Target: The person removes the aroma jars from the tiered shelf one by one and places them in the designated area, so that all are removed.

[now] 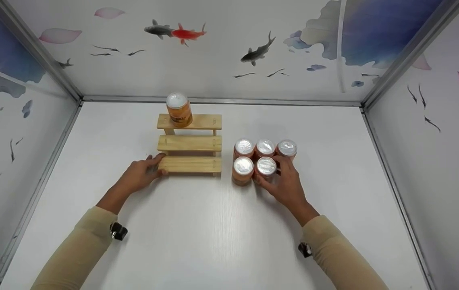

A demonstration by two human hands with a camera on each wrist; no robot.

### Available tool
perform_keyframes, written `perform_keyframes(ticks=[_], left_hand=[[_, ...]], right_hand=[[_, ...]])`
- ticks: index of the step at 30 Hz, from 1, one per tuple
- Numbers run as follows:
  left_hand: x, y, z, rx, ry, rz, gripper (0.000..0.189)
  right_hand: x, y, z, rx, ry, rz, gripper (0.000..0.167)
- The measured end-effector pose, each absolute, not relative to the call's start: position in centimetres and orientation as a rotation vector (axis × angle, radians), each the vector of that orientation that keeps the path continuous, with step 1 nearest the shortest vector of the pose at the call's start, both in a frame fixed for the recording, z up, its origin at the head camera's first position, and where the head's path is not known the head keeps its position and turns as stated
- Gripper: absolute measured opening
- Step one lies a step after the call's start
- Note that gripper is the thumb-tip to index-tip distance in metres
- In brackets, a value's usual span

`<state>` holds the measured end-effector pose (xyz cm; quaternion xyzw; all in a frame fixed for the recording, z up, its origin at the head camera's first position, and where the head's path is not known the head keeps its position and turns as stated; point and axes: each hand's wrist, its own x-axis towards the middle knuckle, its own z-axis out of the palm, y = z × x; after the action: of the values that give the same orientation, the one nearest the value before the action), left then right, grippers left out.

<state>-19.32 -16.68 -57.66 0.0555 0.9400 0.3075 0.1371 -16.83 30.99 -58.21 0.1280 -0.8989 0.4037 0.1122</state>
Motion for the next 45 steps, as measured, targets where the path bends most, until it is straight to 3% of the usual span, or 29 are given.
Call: perform_keyframes(ticks=[29,45], left_hand=[[-19.9,-17.3,-58.9,0.203,2.741,0.938,0.071],[-19.3,-16.7,-57.5,0.176,2.724,0.874,0.069]], right_hand=[[-16.9,31.0,-58.1,0.382,-2.637,1.160,0.074],[-17.1,31.1,-56.6,0.450,-2.569,1.126,0.068]])
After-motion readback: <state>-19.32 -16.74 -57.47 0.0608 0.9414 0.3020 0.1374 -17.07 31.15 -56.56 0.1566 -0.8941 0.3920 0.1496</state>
